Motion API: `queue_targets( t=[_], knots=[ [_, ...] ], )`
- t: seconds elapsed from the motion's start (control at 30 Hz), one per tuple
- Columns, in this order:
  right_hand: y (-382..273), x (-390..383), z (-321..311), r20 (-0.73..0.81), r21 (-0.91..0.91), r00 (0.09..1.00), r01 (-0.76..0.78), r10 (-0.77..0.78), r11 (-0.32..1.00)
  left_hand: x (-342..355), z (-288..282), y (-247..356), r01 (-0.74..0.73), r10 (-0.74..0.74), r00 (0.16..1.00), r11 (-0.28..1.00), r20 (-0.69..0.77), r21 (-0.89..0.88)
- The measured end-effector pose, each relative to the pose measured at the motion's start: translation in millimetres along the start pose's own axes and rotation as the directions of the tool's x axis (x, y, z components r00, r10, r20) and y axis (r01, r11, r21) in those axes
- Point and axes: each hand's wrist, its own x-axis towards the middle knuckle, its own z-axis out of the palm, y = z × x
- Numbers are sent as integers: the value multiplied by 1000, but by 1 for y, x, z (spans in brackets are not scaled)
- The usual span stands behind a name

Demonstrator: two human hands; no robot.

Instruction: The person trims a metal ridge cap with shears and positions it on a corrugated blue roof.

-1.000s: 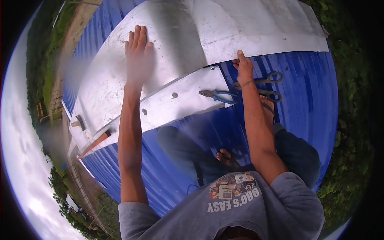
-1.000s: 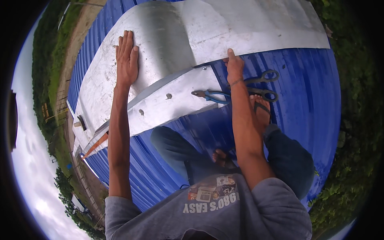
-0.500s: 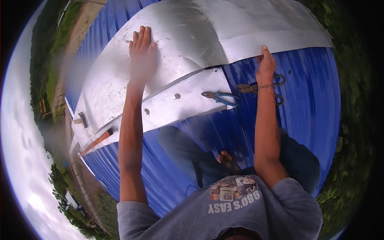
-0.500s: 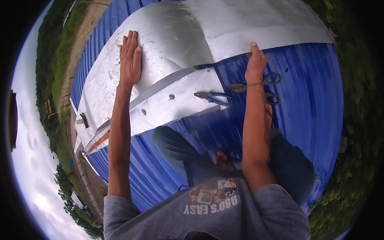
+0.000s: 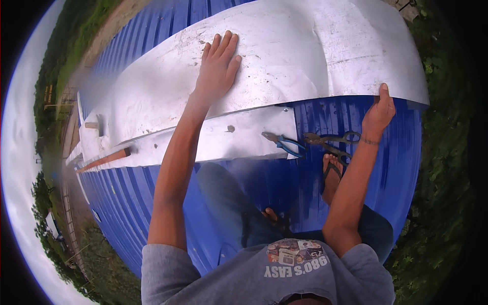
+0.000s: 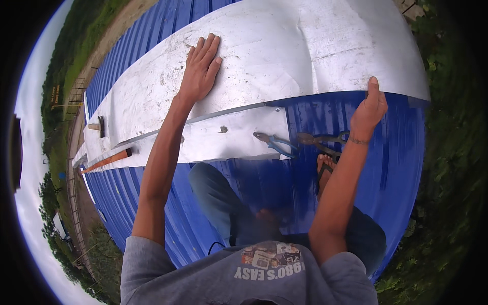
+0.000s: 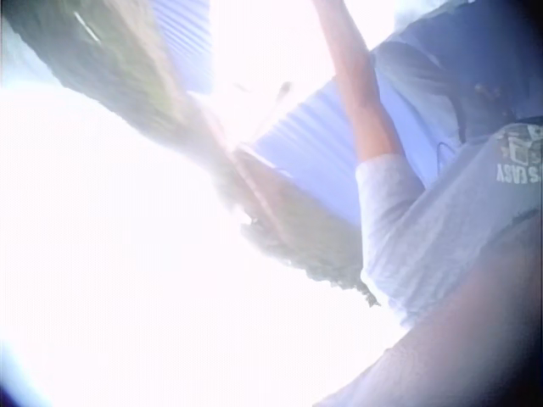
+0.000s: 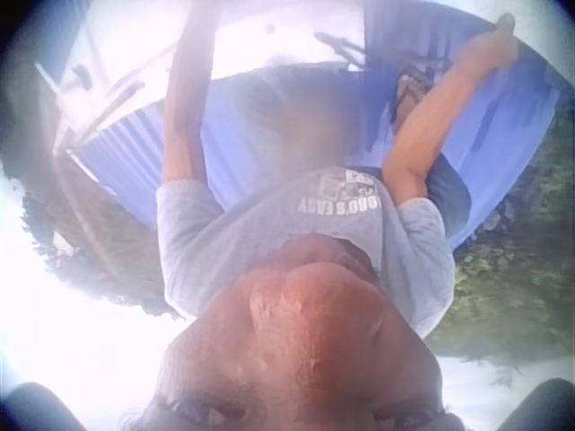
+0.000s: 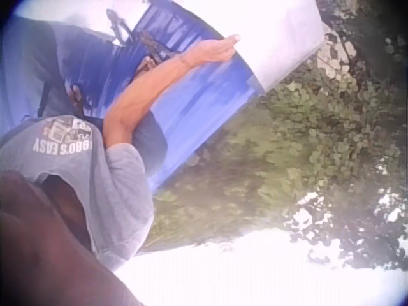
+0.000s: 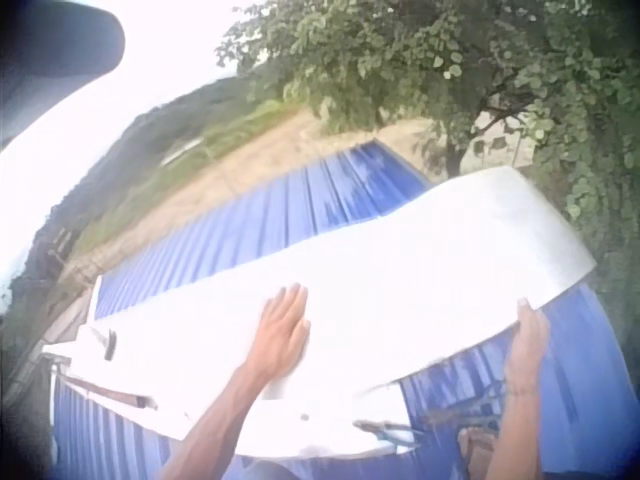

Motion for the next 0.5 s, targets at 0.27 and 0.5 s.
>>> queue_targets(
  t=[0.27,0.5],
  knots=[
    [-59,9,7,20,-228,990,138,-137,964,-5,0,-1,-17,16,999,1000,-50,-11],
    [77,-9,3,70,-236,924,-350,375,906,-3,-5,2,20,-20,1000,1000,-10,-3]
  ],
)
